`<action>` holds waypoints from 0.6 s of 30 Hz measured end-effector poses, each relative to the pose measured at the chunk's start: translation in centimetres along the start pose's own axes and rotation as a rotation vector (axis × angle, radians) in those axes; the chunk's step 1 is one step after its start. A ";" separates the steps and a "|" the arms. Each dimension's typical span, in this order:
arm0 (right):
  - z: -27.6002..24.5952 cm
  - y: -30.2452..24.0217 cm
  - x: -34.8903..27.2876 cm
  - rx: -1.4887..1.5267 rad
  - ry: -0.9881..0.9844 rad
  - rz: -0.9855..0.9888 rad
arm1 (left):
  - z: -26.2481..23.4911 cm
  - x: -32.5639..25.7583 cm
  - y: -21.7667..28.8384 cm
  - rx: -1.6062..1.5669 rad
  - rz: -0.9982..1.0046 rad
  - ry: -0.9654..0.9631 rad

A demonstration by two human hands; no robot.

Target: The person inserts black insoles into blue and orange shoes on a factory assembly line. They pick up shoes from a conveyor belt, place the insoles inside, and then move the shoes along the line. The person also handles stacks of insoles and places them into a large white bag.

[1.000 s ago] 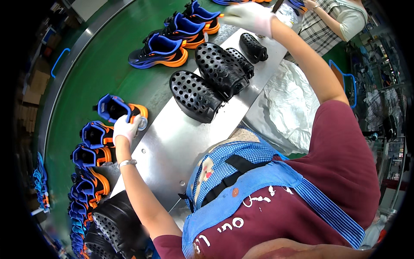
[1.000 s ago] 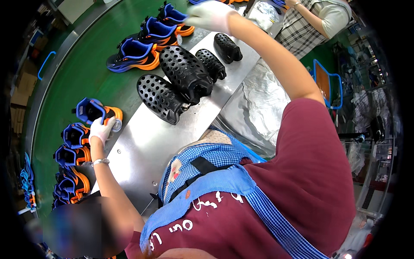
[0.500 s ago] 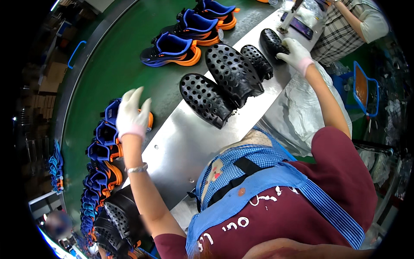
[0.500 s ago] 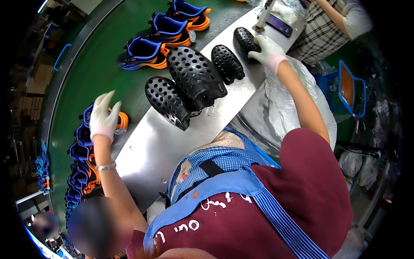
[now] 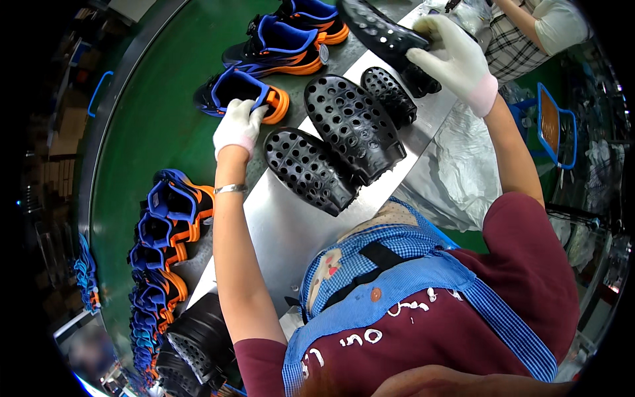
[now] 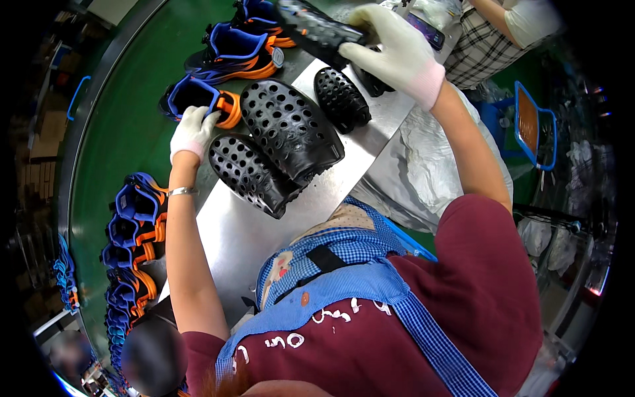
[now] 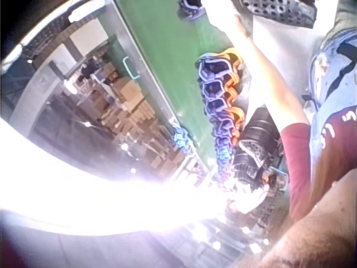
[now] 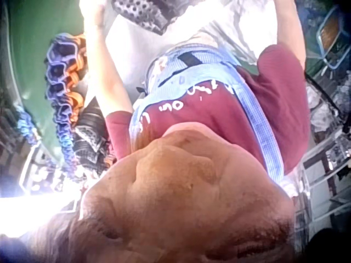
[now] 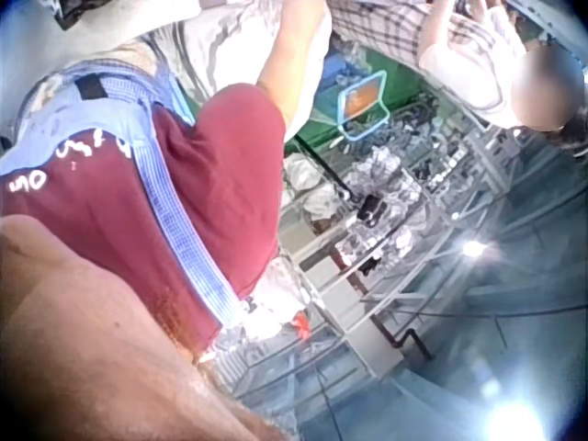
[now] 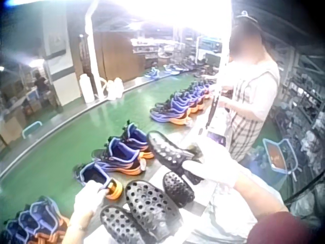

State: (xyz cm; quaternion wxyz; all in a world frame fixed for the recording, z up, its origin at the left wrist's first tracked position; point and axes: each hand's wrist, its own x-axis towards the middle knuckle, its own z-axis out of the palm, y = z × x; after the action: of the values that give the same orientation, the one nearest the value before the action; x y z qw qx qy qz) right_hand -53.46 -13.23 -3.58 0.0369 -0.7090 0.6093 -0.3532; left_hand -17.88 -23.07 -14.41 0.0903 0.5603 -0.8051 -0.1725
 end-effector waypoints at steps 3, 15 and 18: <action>0.3 -4.9 2.0 -0.049 -0.078 -0.178 | -1.1 -2.7 -1.9 0.033 -0.052 -0.019; 6.8 -20.5 2.5 0.274 -0.382 -0.638 | -7.5 -15.5 -1.4 -1.760 0.209 0.119; 8.4 -22.9 1.8 0.129 -0.529 -0.632 | -5.6 -16.5 -1.9 -2.027 0.275 0.104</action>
State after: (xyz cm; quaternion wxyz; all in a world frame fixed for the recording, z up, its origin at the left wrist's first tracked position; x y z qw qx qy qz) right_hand -29.63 -12.13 1.99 0.1260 -0.9237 0.3077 -0.1902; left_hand -8.49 -9.29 -9.19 0.5755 0.1299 -0.3328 -0.7356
